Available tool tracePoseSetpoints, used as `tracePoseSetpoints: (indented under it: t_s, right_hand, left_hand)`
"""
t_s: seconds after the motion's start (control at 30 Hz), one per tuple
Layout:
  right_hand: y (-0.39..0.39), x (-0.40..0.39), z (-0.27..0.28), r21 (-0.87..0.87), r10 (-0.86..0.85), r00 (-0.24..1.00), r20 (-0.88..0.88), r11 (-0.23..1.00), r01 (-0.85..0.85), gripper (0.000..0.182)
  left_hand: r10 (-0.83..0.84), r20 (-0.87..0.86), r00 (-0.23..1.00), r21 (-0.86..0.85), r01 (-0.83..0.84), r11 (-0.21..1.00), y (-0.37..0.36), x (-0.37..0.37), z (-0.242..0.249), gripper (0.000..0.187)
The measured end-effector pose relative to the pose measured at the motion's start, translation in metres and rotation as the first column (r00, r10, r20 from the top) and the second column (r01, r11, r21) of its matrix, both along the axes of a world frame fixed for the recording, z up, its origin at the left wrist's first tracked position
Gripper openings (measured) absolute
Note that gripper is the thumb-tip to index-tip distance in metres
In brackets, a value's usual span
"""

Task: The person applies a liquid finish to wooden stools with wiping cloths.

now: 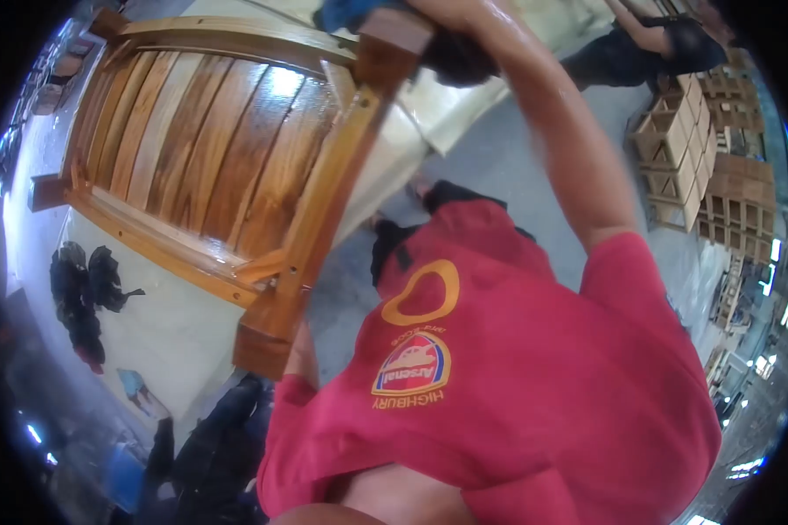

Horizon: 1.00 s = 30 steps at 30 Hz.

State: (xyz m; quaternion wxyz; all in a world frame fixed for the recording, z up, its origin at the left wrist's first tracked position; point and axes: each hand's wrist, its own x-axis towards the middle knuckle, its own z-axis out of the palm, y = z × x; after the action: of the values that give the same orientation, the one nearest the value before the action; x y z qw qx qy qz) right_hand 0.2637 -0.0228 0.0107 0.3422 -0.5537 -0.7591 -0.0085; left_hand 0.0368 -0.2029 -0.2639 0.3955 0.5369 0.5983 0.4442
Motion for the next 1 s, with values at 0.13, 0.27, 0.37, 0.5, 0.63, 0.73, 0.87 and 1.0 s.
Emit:
tracePoseSetpoints:
  t_s: [0.13,0.27,0.37,0.5,0.63,0.73,0.87,1.0]
  right_hand:
    - [-0.021,0.002,0.018,-0.504,0.066,0.901,-0.43,0.81,-0.3,0.049]
    - [-0.016,0.045,-0.065,-0.444,0.146,0.837,-0.527,0.793,-0.417,0.054]
    - [-0.01,0.064,-0.111,-0.441,0.186,0.757,-0.627,0.716,-0.541,0.04]
    - [-0.004,0.04,-0.116,-0.392,0.105,0.548,-0.83,0.589,-0.707,0.04]
    - [-0.004,0.035,-0.113,-0.38,0.005,0.462,-0.887,0.56,-0.736,0.041]
    - [-0.018,0.045,-0.111,-0.428,0.021,0.525,-0.851,0.553,-0.715,0.043]
    - [-0.007,0.044,-0.131,-0.389,0.082,0.523,-0.849,0.572,-0.722,0.05]
    - [0.001,0.062,-0.149,-0.224,0.226,0.318,-0.921,0.362,-0.905,0.075]
  left_hand:
    - [0.304,0.135,0.943,-0.146,-0.284,0.947,-0.044,-0.028,0.012,0.051]
    - [0.692,0.189,0.697,-0.188,-0.666,0.722,-0.118,-0.084,0.063,0.051]
    - [0.823,0.218,0.525,-0.115,-0.823,0.556,-0.158,-0.103,0.112,0.051]
    - [0.815,0.223,0.535,0.004,-0.836,0.548,-0.128,-0.091,0.14,0.051]
    - [0.699,0.358,0.619,0.176,-0.78,0.6,-0.044,-0.084,0.156,0.051]
    - [0.809,0.183,0.559,0.013,-0.824,0.567,-0.062,-0.066,0.177,0.053]
    - [0.492,0.724,0.483,0.129,-0.796,0.591,-0.136,0.007,0.145,0.055]
    - [0.601,0.793,0.103,-0.177,-0.904,0.389,-0.241,0.061,0.093,0.06]
